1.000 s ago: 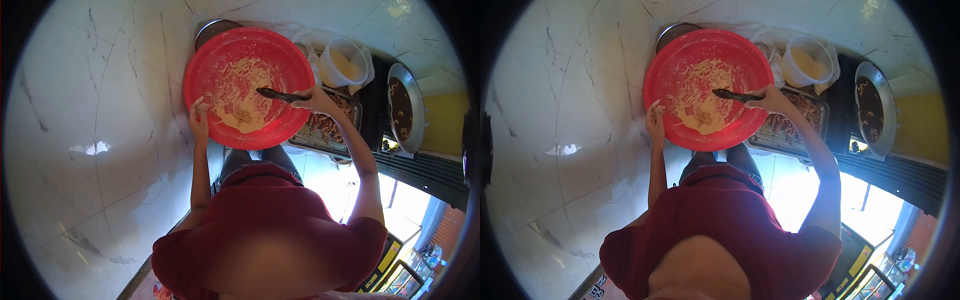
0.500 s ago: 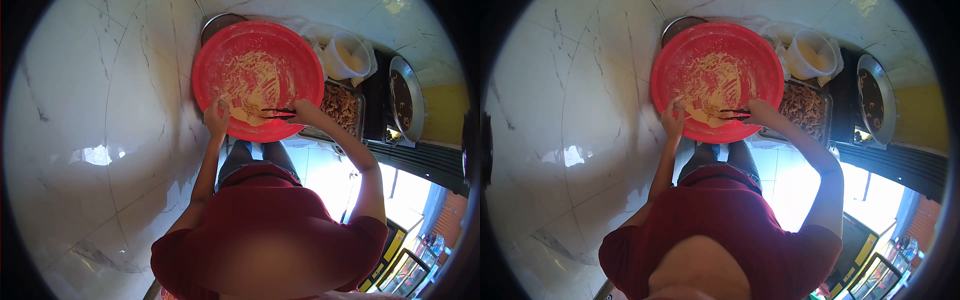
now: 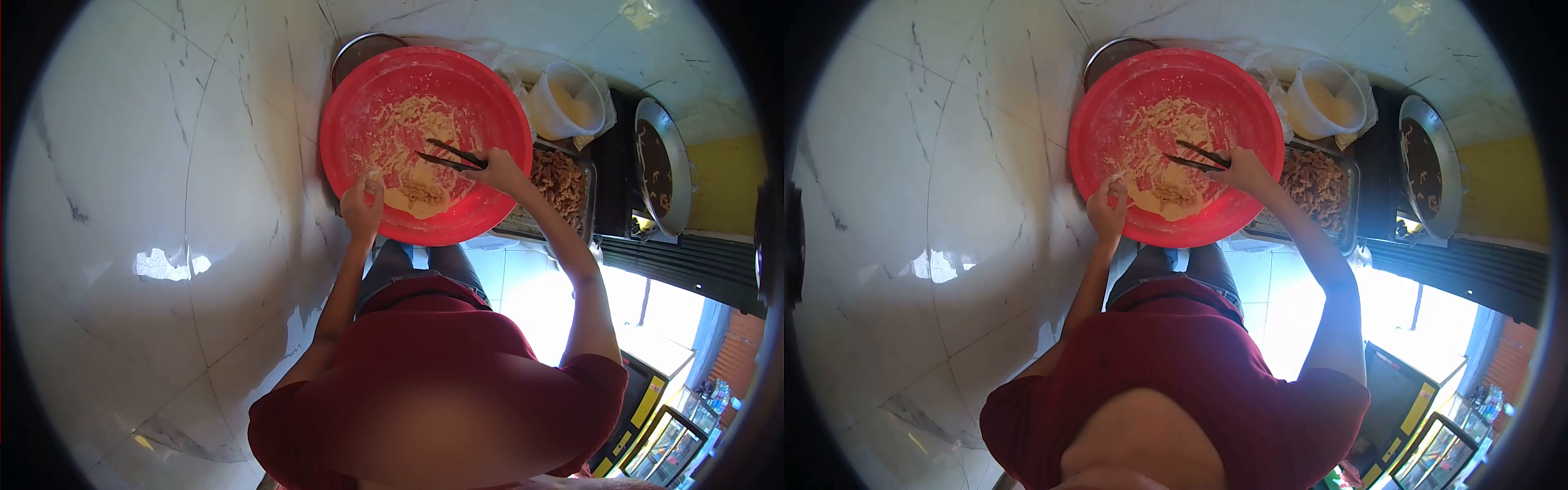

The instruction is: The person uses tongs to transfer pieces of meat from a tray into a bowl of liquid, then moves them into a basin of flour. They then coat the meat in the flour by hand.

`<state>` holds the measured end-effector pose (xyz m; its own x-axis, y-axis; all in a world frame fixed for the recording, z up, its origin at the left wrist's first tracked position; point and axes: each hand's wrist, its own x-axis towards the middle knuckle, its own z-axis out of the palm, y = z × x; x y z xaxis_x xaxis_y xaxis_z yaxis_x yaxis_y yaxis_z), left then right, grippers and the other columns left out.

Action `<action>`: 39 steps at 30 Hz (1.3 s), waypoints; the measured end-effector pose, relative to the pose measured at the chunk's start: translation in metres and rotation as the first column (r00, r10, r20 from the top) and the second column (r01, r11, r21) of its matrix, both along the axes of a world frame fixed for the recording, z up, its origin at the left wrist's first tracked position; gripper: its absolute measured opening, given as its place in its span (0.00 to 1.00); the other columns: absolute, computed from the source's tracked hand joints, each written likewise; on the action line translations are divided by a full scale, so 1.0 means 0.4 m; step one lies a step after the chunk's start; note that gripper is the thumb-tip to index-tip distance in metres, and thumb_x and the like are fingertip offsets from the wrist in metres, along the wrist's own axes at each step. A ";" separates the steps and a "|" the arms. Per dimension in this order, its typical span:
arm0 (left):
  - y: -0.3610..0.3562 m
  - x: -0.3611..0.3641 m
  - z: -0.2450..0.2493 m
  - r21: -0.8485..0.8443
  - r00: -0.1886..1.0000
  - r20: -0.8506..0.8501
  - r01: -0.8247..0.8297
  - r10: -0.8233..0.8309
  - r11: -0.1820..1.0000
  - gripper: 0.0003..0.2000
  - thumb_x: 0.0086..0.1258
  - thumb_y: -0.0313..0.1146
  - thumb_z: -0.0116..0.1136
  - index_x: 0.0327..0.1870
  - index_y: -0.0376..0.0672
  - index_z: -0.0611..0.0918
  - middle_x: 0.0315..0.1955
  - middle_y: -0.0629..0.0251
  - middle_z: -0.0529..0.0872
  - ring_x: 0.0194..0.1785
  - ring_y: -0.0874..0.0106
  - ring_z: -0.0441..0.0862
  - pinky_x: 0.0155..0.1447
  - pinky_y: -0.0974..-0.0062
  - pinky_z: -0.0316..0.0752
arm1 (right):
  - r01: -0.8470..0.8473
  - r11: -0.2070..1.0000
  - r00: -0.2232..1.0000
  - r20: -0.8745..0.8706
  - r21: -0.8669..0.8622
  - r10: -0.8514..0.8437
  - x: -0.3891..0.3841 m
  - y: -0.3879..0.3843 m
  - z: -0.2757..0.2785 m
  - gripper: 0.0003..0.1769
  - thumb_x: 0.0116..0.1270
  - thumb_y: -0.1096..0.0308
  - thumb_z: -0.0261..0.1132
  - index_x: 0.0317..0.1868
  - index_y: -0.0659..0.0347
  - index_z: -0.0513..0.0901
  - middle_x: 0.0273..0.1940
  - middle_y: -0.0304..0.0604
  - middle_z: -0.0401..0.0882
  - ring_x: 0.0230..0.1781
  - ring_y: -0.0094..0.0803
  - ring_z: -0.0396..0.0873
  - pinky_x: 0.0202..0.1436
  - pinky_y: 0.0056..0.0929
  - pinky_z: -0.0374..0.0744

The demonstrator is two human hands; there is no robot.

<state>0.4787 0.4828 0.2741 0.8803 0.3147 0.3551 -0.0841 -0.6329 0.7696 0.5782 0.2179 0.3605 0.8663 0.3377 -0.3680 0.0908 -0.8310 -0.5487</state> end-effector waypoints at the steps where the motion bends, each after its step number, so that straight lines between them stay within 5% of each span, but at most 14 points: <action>1: 0.002 0.001 -0.007 0.003 1.000 0.000 -0.001 0.001 1.000 0.12 0.59 0.31 0.61 0.43 0.39 0.80 0.24 0.64 0.82 0.28 0.67 0.80 0.37 0.69 0.71 | 0.062 0.998 0.997 0.034 0.014 -0.063 0.021 0.015 -0.008 0.21 0.44 0.58 0.74 0.39 0.59 0.85 0.27 0.53 0.80 0.30 0.41 0.81 0.36 0.37 0.76; 4: 0.004 0.001 -0.027 0.039 1.000 0.016 -0.015 0.014 0.999 0.10 0.62 0.30 0.59 0.43 0.41 0.82 0.23 0.65 0.82 0.27 0.70 0.80 0.36 0.73 0.72 | 0.120 0.985 0.983 0.127 0.122 -0.135 0.082 0.052 -0.082 0.24 0.43 0.57 0.75 0.41 0.60 0.83 0.28 0.53 0.80 0.32 0.44 0.81 0.38 0.38 0.77; 7: 0.007 0.002 -0.031 0.038 0.999 0.032 -0.011 0.010 0.999 0.09 0.63 0.31 0.58 0.43 0.43 0.82 0.24 0.66 0.83 0.27 0.72 0.80 0.36 0.74 0.72 | -0.052 0.985 0.926 0.377 0.167 -0.015 0.151 0.061 -0.185 0.30 0.45 0.55 0.75 0.48 0.62 0.80 0.28 0.55 0.79 0.31 0.46 0.80 0.35 0.40 0.74; 16: 0.000 -0.003 -0.009 0.042 0.999 -0.003 -0.035 0.035 0.999 0.10 0.60 0.33 0.61 0.41 0.42 0.81 0.22 0.67 0.81 0.28 0.68 0.79 0.39 0.69 0.71 | -0.336 0.898 0.845 0.330 -0.284 0.420 0.352 0.073 -0.168 0.35 0.45 0.52 0.73 0.52 0.61 0.77 0.36 0.55 0.79 0.41 0.50 0.78 0.45 0.44 0.75; 22: 0.001 0.001 -0.017 0.024 1.000 -0.004 -0.027 0.028 0.999 0.10 0.60 0.33 0.61 0.41 0.43 0.81 0.23 0.67 0.81 0.28 0.68 0.79 0.39 0.69 0.70 | -0.469 0.796 0.781 0.240 -0.383 0.576 0.440 0.090 -0.183 0.29 0.47 0.54 0.72 0.48 0.59 0.78 0.37 0.51 0.79 0.43 0.48 0.78 0.44 0.44 0.76; 25: 0.001 0.000 -0.011 0.025 0.999 0.022 -0.030 0.030 0.999 0.10 0.60 0.33 0.61 0.41 0.43 0.81 0.23 0.67 0.82 0.28 0.68 0.79 0.39 0.70 0.70 | -0.509 0.780 0.769 0.213 -0.364 0.602 0.460 0.083 -0.186 0.31 0.47 0.53 0.71 0.51 0.58 0.79 0.38 0.54 0.79 0.42 0.49 0.78 0.45 0.43 0.76; 31: -0.001 0.003 -0.002 0.027 0.999 0.028 -0.033 0.032 0.999 0.10 0.60 0.32 0.62 0.41 0.43 0.81 0.23 0.68 0.82 0.28 0.68 0.79 0.38 0.70 0.70 | -0.471 0.802 0.768 0.277 -0.368 0.577 0.441 0.052 -0.234 0.18 0.52 0.56 0.66 0.42 0.55 0.80 0.30 0.52 0.79 0.36 0.49 0.79 0.40 0.45 0.76; 39: -0.003 0.004 -0.007 0.015 0.999 -0.015 -0.028 0.028 0.999 0.10 0.60 0.34 0.62 0.40 0.42 0.81 0.23 0.67 0.82 0.28 0.68 0.79 0.38 0.70 0.70 | -0.272 0.952 0.859 0.411 -0.139 0.305 0.273 0.049 -0.304 0.16 0.55 0.59 0.65 0.43 0.55 0.80 0.28 0.52 0.79 0.32 0.50 0.79 0.36 0.45 0.77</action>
